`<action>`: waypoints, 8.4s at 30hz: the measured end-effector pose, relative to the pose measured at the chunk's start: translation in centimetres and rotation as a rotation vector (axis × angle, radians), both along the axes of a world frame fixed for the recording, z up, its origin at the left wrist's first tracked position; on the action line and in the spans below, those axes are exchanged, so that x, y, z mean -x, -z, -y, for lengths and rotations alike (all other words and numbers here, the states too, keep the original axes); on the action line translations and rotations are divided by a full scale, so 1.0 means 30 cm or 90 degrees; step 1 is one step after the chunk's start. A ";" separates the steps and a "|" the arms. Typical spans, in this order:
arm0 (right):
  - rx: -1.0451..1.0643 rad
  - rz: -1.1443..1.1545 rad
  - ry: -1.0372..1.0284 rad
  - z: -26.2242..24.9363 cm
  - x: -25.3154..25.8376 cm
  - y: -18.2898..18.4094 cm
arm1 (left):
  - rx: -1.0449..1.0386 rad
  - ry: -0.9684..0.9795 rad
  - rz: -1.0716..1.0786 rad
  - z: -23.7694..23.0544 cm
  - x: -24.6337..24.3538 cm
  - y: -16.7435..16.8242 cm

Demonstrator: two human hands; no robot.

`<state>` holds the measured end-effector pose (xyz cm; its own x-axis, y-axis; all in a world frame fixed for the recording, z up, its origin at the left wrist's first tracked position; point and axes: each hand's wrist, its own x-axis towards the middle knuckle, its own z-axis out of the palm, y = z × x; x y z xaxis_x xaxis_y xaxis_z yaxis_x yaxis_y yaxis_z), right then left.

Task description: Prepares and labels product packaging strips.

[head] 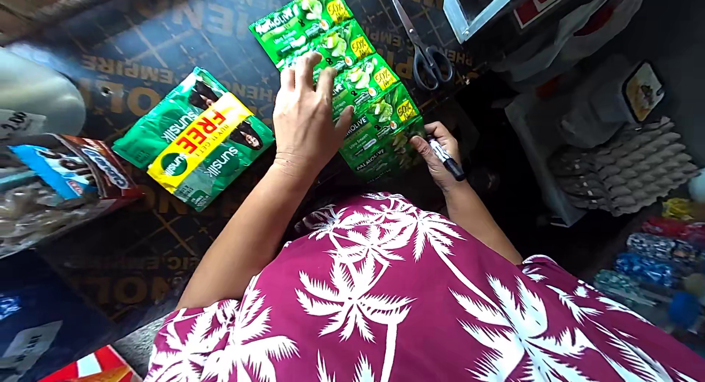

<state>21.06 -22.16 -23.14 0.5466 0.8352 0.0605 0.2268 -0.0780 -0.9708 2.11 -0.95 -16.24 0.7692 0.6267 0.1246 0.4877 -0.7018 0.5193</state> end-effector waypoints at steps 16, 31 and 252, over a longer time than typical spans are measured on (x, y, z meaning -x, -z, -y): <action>0.001 0.228 0.050 -0.224 0.075 -0.243 | 0.220 -0.101 0.200 0.033 0.117 0.030; -0.098 -0.036 -0.101 -0.324 0.118 -0.175 | -0.054 -0.069 0.139 0.100 0.082 0.106; 0.091 -0.376 -0.652 -0.227 0.155 -0.292 | 0.093 -0.391 0.690 -0.046 0.263 -0.042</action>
<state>16.42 -15.36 -14.39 -0.4671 0.8780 -0.1048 -0.2328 -0.2364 -0.9434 -5.78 0.43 -14.97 -0.1091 0.9061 0.4088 -0.0124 -0.4124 0.9109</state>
